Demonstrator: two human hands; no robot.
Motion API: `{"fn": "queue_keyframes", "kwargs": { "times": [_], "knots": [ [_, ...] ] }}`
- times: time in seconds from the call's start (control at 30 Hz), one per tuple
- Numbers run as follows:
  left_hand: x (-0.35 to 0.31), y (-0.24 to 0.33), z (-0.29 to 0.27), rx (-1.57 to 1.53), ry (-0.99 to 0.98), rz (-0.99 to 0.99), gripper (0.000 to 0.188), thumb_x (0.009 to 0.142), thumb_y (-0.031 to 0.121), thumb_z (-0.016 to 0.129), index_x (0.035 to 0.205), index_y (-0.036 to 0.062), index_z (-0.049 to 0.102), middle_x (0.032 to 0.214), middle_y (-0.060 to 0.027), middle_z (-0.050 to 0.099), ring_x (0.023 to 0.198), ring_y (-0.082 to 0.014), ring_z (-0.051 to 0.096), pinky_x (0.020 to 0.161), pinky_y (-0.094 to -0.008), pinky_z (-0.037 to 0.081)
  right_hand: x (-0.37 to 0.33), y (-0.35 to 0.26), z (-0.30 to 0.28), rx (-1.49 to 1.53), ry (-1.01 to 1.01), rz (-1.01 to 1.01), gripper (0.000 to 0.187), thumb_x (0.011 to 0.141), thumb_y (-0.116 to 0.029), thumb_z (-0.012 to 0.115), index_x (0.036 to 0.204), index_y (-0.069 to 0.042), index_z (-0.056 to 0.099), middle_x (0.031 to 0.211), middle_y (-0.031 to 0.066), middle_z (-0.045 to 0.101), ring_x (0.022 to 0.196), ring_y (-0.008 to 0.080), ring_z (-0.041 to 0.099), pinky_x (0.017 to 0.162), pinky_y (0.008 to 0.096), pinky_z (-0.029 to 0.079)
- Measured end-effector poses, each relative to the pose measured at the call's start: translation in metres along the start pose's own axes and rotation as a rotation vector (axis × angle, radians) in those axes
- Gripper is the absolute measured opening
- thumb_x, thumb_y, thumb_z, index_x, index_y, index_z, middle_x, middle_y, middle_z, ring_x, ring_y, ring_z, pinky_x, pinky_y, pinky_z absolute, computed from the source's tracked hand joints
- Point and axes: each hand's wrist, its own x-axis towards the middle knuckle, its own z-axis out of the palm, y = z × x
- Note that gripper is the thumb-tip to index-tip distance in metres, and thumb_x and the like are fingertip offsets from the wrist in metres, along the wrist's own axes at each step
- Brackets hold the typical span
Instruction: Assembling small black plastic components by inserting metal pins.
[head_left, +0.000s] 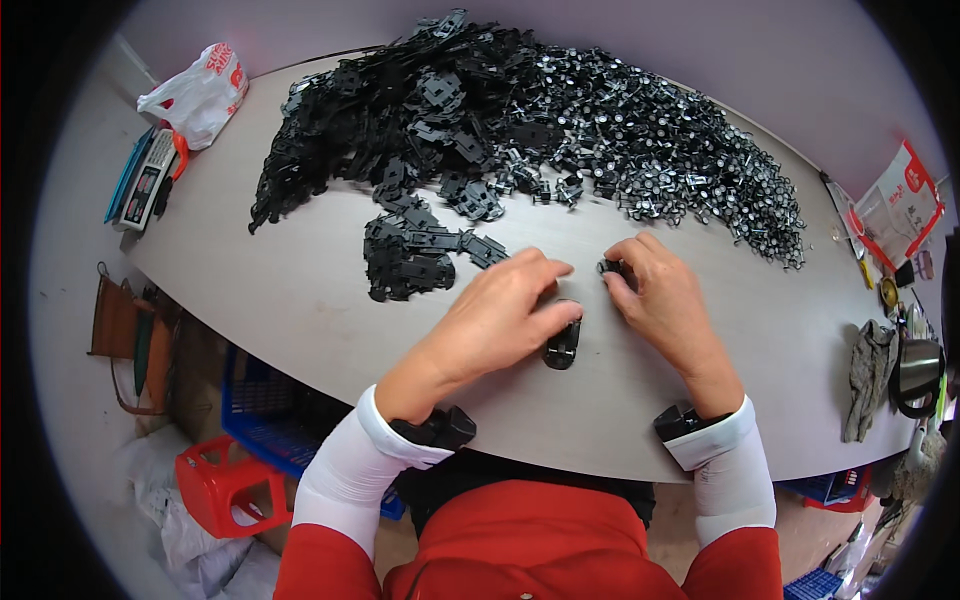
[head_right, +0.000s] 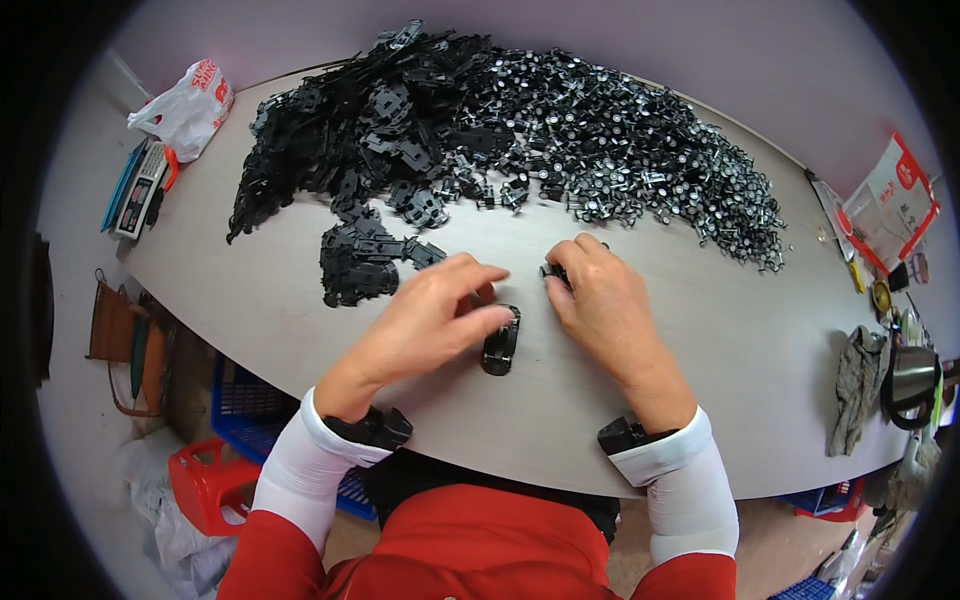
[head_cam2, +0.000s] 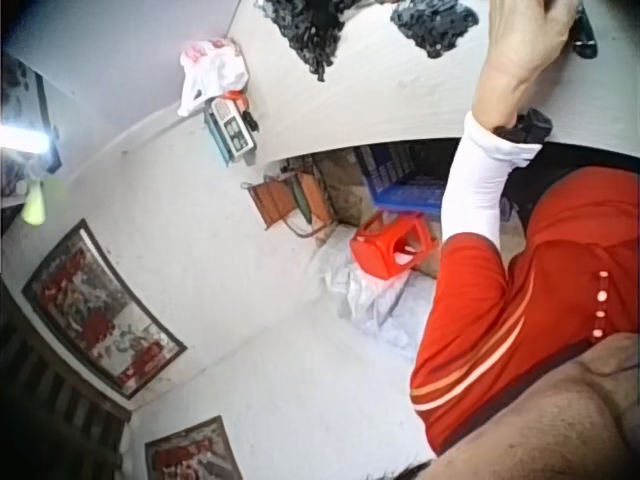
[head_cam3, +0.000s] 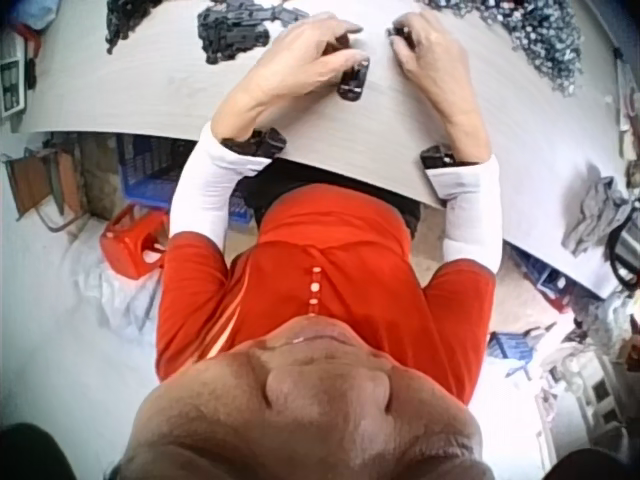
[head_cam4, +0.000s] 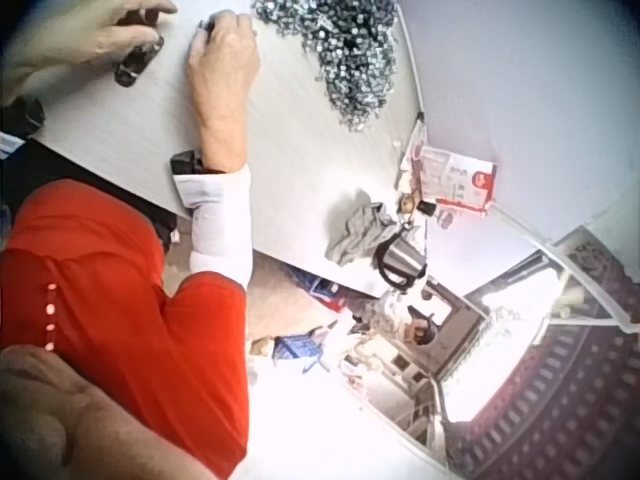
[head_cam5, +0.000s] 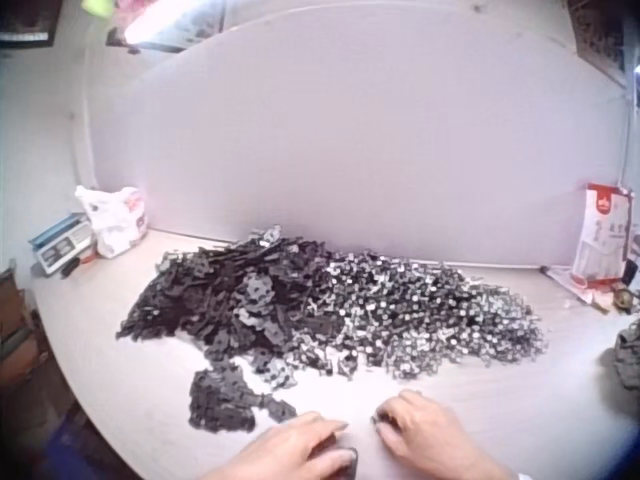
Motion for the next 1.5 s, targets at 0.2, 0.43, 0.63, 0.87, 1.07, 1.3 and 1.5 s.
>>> {"fn": "queue_keyframes", "kwargs": {
  "times": [0.2, 0.43, 0.63, 0.87, 1.07, 1.3, 1.5],
  "knots": [
    [-0.004, -0.02, -0.039, 0.452, 0.135, 0.069, 0.028, 0.084, -0.001, 0.07, 0.113, 0.0016, 0.071, 0.103, -0.0119, 0.065, 0.1, -0.0329, 0.058, 0.089, -0.0407, 0.048, -0.001, 0.0, -0.002, 0.07, -0.017, 0.032, 0.015, 0.086, -0.007, 0.071, 0.098, -0.004, 0.064, 0.095, 0.0124, 0.066, 0.081, 0.0336, 0.067, 0.072, 0.043, 0.054],
    [0.009, -0.028, -0.04, 0.643, -0.009, 0.071, 0.018, 0.083, -0.001, 0.071, 0.101, 0.0012, 0.07, 0.102, -0.0098, 0.067, 0.1, -0.0312, 0.06, 0.09, -0.0407, 0.047, -0.002, 0.002, -0.006, 0.003, -0.032, 0.042, 0.014, 0.086, -0.009, 0.073, 0.095, -0.002, 0.064, 0.094, 0.0132, 0.067, 0.083, 0.0339, 0.067, 0.074, 0.0441, 0.053],
    [0.024, -0.005, -0.033, 0.186, 0.003, -0.125, 0.013, 0.093, 0.006, 0.066, 0.104, 0.0001, 0.069, 0.094, -0.0112, 0.066, 0.095, -0.0326, 0.062, 0.08, -0.0415, 0.05, -0.003, 0.002, -0.008, -0.02, -0.013, 0.057, 0.012, 0.086, -0.011, 0.073, 0.089, -0.002, 0.066, 0.091, 0.0127, 0.066, 0.081, 0.0338, 0.066, 0.073, 0.0442, 0.053],
    [0.019, -0.004, -0.011, 0.343, -0.044, 0.069, 0.049, 0.097, 0.015, 0.065, 0.141, 0.0001, 0.053, 0.127, -0.0197, 0.06, 0.11, -0.0368, 0.059, 0.096, -0.0426, 0.048, -0.003, 0.005, -0.006, 0.001, -0.002, 0.057, 0.01, 0.085, -0.01, 0.071, 0.088, -0.002, 0.066, 0.088, 0.0123, 0.065, 0.079, 0.0341, 0.066, 0.071, 0.0445, 0.053],
    [0.015, -0.013, -0.014, 0.396, -0.009, 0.098, 0.043, 0.095, 0.01, 0.066, 0.134, -0.0038, 0.057, 0.124, -0.0185, 0.062, 0.112, -0.038, 0.057, 0.097, -0.0437, 0.048, -0.002, 0.004, -0.005, 0.004, 0.001, 0.052, 0.01, 0.085, -0.01, 0.071, 0.088, -0.002, 0.065, 0.089, 0.0129, 0.065, 0.079, 0.0351, 0.066, 0.071, 0.0451, 0.053],
    [0.024, -0.008, -0.014, 0.475, -0.018, 0.046, 0.019, 0.091, 0.007, 0.068, 0.107, -0.0034, 0.066, 0.104, -0.0138, 0.067, 0.096, -0.0303, 0.063, 0.085, -0.0404, 0.051, -0.003, 0.005, -0.007, -0.017, 0.005, 0.048, 0.012, 0.085, -0.01, 0.072, 0.09, -0.001, 0.066, 0.09, 0.0129, 0.065, 0.079, 0.0349, 0.066, 0.072, 0.0446, 0.054],
    [0.033, 0.003, -0.018, -0.358, -0.119, -0.36, 0.02, 0.097, 0.013, 0.068, 0.112, 0.0002, 0.067, 0.088, -0.0011, 0.066, 0.078, -0.0085, 0.061, 0.068, -0.0261, 0.054, 0.002, -0.013, -0.015, 0.254, 0.133, 0.076, 0.013, 0.085, -0.009, 0.074, 0.092, -0.001, 0.066, 0.088, 0.0104, 0.067, 0.073, 0.0244, 0.067, 0.063, 0.0357, 0.054]
  ]
}}
